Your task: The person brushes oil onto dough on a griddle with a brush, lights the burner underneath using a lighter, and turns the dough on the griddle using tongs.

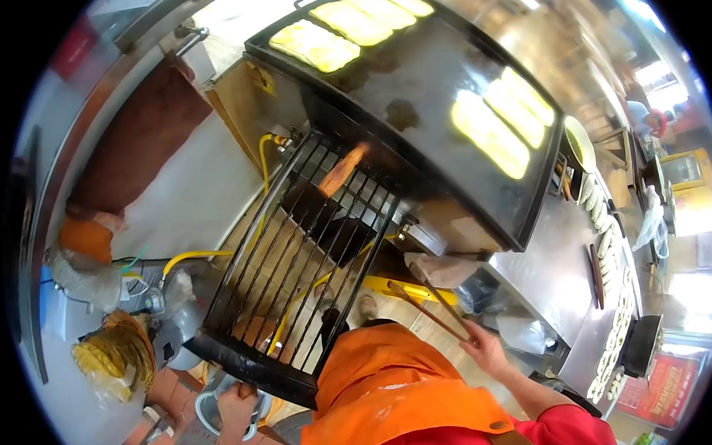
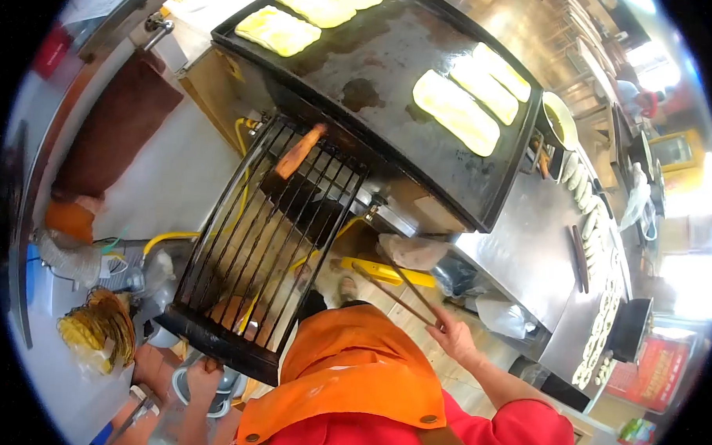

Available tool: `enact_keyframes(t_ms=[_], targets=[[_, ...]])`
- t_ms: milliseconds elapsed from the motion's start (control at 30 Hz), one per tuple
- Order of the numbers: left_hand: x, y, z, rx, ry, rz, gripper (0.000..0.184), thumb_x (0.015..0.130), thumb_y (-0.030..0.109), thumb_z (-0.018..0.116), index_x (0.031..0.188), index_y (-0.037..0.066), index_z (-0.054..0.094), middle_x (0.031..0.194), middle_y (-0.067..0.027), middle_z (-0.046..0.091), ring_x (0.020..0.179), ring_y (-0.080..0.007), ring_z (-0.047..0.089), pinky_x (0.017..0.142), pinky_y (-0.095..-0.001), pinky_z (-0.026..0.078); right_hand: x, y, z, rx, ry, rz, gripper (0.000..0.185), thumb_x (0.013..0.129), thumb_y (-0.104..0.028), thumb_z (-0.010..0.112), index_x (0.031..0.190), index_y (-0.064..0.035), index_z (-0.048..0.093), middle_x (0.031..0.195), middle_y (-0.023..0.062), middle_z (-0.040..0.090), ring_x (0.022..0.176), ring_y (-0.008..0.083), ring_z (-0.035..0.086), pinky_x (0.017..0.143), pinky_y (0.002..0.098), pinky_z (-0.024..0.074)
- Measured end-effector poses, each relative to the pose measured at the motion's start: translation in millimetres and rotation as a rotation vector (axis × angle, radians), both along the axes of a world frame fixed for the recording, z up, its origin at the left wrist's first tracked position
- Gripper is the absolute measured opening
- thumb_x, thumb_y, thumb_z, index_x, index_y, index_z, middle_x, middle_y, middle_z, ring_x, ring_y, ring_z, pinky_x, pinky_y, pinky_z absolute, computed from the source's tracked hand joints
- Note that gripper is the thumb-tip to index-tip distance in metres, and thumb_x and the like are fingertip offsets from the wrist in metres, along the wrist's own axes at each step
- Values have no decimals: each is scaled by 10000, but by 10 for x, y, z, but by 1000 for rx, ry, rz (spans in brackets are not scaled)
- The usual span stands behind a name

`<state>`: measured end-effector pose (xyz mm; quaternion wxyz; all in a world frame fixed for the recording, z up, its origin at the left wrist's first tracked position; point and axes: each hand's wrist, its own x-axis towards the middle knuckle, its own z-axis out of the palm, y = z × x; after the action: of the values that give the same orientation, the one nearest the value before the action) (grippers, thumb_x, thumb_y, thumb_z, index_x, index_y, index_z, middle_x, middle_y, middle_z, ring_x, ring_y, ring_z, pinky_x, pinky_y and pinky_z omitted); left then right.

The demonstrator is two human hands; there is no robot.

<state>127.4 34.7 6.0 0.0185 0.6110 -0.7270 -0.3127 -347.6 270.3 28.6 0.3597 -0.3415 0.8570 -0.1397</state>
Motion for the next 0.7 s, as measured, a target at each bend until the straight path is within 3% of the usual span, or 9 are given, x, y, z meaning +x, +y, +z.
enact_keyframes(t_ms=[267,300,433,533,567,633,700], targets=[[257,1504,547,-32,-77,339,154,693,89,644,682,-45,569,509,-154,497,448,-160,477,462,-328,409,-264,-196,76,-217,9,220,570,760,-143,668,1288,-148,451,809,109,572,663,272,581,605,355,479],[346,1732,492,-139,-88,283,154,700,83,656,669,-37,564,505,-106,513,452,-123,470,438,-300,393,-367,-113,5,-270,47,288,619,753,-131,675,1313,-151,412,861,105,569,681,276,578,609,351,482],[260,2518,500,-159,73,559,161,750,70,639,661,-28,547,503,-6,484,453,-80,444,406,-279,366,-640,241,213,-337,159,431,700,726,-119,701,1337,-124,359,923,94,552,700,259,568,613,347,482],[32,2855,652,55,104,885,166,771,74,631,675,-34,550,501,14,452,478,-53,418,408,-256,331,-889,627,221,-448,127,422,725,696,-79,718,1327,-82,362,912,82,551,687,233,558,609,336,477],[-141,2886,785,73,117,915,168,777,72,631,672,-28,547,508,23,445,490,-46,406,415,-250,322,-941,746,240,-501,133,402,736,678,4,696,1326,-41,351,909,76,544,674,201,539,624,310,470],[-555,2808,1055,112,158,944,174,789,68,630,666,-17,541,522,42,429,514,-32,383,427,-238,303,-1076,977,203,-566,160,230,715,694,35,658,1331,-29,340,905,78,535,672,187,526,634,293,462],[-408,2907,871,-2,222,756,240,763,199,673,614,72,535,573,-54,551,500,-181,496,453,-371,360,-1179,1142,142,-688,220,20,660,740,76,574,1343,-18,322,887,72,508,683,155,503,656,267,447]])
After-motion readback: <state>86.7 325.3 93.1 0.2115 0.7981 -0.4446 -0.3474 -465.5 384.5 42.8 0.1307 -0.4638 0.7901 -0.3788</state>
